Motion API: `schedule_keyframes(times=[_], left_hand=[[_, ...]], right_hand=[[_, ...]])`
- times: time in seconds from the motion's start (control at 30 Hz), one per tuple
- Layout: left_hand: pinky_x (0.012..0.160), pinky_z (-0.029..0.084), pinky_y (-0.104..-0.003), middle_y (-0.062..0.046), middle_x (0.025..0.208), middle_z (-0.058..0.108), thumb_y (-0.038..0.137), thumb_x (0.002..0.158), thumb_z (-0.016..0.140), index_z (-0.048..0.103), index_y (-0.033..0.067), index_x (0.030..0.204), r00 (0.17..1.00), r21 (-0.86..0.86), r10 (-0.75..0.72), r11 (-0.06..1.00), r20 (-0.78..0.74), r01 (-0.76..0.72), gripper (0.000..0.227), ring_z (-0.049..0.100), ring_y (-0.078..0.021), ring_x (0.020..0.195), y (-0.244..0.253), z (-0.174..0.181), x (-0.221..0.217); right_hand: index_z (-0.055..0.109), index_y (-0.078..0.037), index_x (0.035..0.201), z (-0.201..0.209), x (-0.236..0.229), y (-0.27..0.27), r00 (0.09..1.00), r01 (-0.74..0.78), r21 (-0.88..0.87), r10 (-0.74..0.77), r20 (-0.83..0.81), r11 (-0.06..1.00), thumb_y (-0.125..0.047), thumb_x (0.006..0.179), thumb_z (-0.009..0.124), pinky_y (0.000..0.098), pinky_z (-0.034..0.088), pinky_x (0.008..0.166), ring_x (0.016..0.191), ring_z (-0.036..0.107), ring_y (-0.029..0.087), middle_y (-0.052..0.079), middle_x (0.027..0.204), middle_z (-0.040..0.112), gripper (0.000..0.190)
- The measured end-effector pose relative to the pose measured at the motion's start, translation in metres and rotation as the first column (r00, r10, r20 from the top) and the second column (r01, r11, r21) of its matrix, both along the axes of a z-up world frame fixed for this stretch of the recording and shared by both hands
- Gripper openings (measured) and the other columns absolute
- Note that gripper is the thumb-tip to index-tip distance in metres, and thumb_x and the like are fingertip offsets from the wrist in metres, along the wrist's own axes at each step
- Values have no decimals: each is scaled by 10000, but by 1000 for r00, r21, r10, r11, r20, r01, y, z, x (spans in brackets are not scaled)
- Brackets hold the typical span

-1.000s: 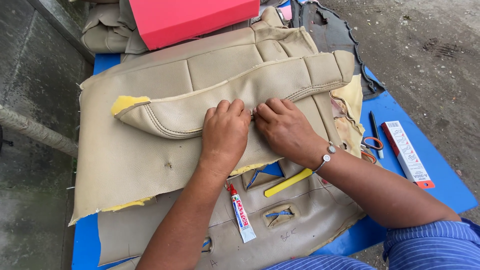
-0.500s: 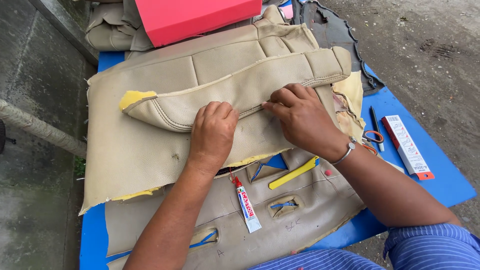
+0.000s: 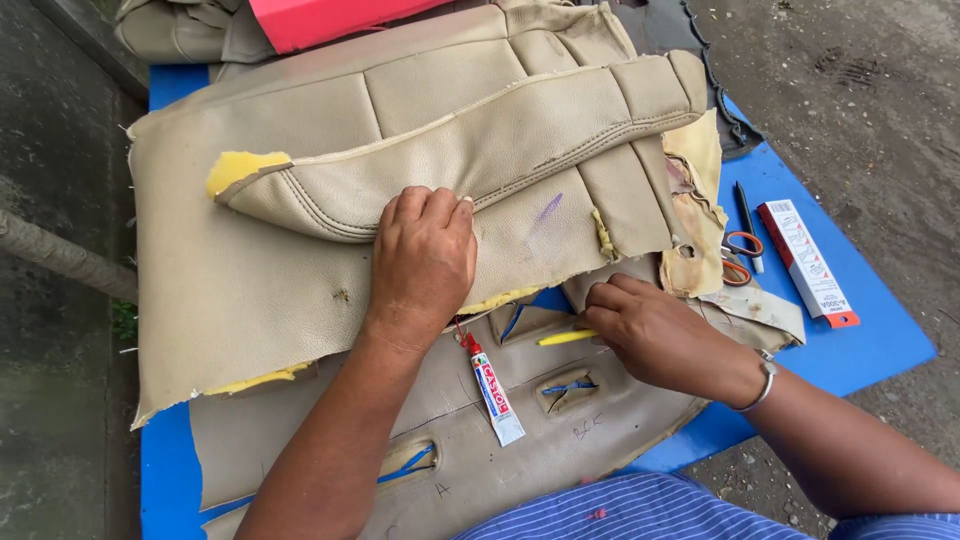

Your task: Repairing a leather car seat cover by cutting seams, applying adhesive, and pressing pieces together

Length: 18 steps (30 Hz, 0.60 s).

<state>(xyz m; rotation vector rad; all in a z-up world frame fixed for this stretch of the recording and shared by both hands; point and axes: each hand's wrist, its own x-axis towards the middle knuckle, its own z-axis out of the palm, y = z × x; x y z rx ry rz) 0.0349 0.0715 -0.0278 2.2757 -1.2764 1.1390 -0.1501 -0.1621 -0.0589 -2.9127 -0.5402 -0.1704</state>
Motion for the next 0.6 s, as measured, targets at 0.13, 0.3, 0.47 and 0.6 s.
schedule_keyframes(times=[0.13,0.3,0.47,0.6], left_hand=[[884,496,-382,-43,877,576,120,882,706,743,91,989,1000,2,8,1000,-6,-8,116,593,-230,954,1,4,-3],[839,481,-424,-62,901,597,169,907,656,727,98,998,999,24,30,999,-42,-29,135,539,-296,897,3,12,-10],[880,501,-396,-61,866,576,119,863,705,731,74,985,999,-34,-16,999,-37,15,132,594,-254,944,1,2,-2],[885,496,-397,-54,858,563,137,872,689,719,88,973,999,-28,-12,1000,-44,10,117,585,-254,954,0,0,0]], right_hand=[[781,-163,1022,95,4,15,999,-37,471,24,33,881,-204,881,749,396,550,845,953,689,286,18,951,712,151],[594,-59,1015,107,68,25,975,-65,994,-205,82,87,8,926,758,208,542,592,717,614,151,71,924,598,198],[595,64,973,70,119,33,944,-122,951,-263,200,284,35,952,770,290,607,600,642,706,193,177,765,648,179],[662,28,974,71,124,40,974,-65,904,-172,150,422,24,902,778,284,598,641,667,723,178,155,777,669,136]])
